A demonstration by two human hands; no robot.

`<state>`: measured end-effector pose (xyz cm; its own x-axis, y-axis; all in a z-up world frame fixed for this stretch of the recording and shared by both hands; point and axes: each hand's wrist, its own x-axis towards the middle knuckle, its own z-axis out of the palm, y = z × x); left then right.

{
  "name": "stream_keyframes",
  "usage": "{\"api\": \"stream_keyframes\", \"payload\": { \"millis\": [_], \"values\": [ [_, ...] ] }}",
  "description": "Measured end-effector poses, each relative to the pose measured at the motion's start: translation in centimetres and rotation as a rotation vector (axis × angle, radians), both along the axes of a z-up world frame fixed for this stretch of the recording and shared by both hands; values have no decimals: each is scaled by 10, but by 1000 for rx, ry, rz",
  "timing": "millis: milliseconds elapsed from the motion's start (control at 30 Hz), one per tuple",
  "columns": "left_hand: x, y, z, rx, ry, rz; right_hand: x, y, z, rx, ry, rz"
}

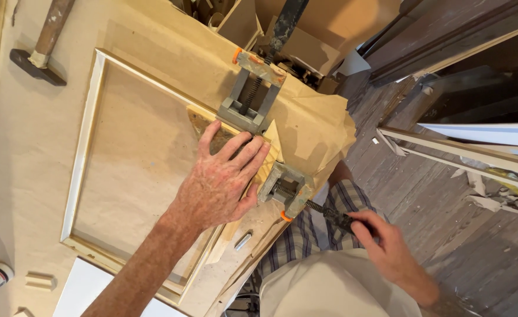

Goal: Assembling wooden picture frames by gluing, clamping, and hammering the components together.

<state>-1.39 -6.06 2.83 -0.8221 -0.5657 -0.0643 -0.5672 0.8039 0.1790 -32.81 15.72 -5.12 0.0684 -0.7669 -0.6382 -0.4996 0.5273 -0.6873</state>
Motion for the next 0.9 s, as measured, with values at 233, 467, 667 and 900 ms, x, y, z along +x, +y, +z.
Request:
{"api": "stream_keyframes", "payload": {
  "millis": [233,467,667,900],
  "values": [
    [-1,0,-1,1,-1,1,-1,-3,-23,712,-450,-437],
    [0,1,1,-5,-17,5,-8,34,-35,-174,39,205],
    [-1,-1,2,9,-4,1,-6,27,-31,-117,-55,98],
    [-2,-1,3,7,-4,0,-10,35,-53,-254,-65,124]
  ]
}}
